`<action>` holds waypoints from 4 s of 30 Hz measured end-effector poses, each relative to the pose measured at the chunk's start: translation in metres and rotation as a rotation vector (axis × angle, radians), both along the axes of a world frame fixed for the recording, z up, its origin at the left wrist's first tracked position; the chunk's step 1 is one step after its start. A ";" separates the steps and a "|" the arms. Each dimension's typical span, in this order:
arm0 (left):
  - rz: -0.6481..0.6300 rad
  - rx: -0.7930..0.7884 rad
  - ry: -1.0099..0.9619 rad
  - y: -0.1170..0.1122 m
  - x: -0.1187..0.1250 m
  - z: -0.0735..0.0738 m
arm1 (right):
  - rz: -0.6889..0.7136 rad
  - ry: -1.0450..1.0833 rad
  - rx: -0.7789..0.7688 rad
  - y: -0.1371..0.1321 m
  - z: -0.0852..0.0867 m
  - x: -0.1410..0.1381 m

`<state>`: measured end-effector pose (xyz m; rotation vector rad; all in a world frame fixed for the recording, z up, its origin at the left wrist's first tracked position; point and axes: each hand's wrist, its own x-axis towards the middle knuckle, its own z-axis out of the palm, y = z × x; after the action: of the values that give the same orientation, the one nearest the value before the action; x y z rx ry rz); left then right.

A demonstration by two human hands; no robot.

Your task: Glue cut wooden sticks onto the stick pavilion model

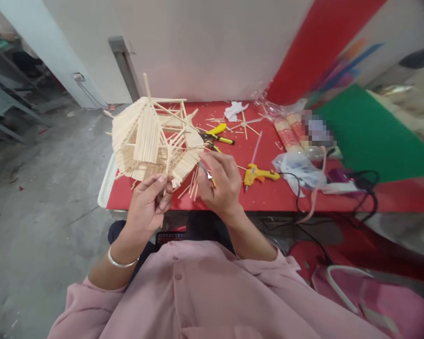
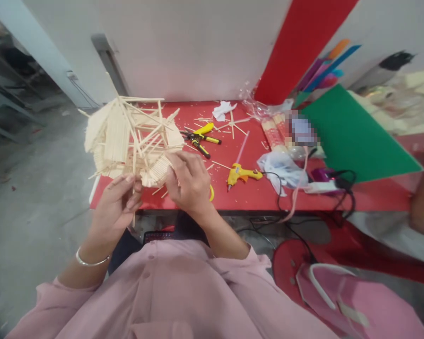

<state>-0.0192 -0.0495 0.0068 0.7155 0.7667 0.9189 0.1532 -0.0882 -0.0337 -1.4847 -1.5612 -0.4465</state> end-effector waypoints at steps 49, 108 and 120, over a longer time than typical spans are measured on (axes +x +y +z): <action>0.125 0.358 0.226 -0.018 0.118 -0.073 | 0.289 0.943 -1.180 -0.106 -0.016 0.120; 0.139 0.849 0.805 0.049 0.166 -0.130 | 1.017 1.853 -1.188 -0.074 -0.037 0.120; 0.063 0.303 0.170 -0.009 0.121 -0.102 | 1.112 1.689 -1.200 -0.096 -0.031 0.125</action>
<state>0.1019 -0.0586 -0.0955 1.0502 0.8110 1.0533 0.2785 -0.1845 -0.0648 -0.7351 -0.7387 2.0969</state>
